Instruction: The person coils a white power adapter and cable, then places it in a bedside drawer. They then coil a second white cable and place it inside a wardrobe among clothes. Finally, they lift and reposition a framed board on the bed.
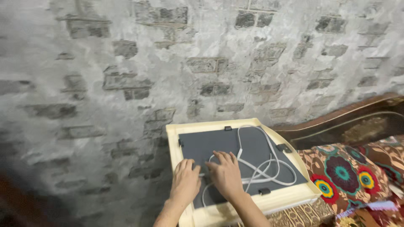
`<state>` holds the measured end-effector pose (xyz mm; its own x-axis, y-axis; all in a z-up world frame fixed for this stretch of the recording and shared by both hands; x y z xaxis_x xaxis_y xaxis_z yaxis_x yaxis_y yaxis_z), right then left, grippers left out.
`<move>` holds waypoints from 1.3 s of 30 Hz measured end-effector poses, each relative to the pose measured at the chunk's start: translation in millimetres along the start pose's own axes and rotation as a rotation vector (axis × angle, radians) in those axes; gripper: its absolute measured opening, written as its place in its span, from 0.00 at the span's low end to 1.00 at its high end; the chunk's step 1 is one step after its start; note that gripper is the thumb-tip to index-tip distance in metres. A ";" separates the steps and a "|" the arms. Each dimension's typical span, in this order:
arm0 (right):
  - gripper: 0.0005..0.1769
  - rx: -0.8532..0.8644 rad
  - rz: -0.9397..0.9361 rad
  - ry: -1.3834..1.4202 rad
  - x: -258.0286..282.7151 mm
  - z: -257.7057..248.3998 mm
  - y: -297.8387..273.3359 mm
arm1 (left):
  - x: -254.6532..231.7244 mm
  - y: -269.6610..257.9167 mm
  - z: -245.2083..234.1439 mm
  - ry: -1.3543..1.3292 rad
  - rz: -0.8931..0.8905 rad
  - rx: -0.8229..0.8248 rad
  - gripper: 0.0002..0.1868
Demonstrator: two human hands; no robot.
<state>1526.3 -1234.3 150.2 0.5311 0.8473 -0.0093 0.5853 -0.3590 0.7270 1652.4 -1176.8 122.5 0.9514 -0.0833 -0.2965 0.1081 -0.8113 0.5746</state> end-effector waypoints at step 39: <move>0.10 0.140 -0.064 0.240 -20.6 -30.4 21.2 | 5.0 109.9 64.2 -1.078 -0.335 0.120 0.18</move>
<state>1509.2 -1247.4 186.7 0.3400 0.9325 0.1223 0.7009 -0.3379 0.6281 1650.6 -1303.5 135.2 0.1294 -0.2592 -0.9571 0.2272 -0.9318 0.2831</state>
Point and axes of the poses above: each hand's wrist, its own y-axis towards the middle knuckle, its own z-axis out of the palm, x = y × z, the point moved 5 cm from there along y, towards the middle knuckle, and after that the axes turned 2 degrees about -z, right-handed, at the moved point
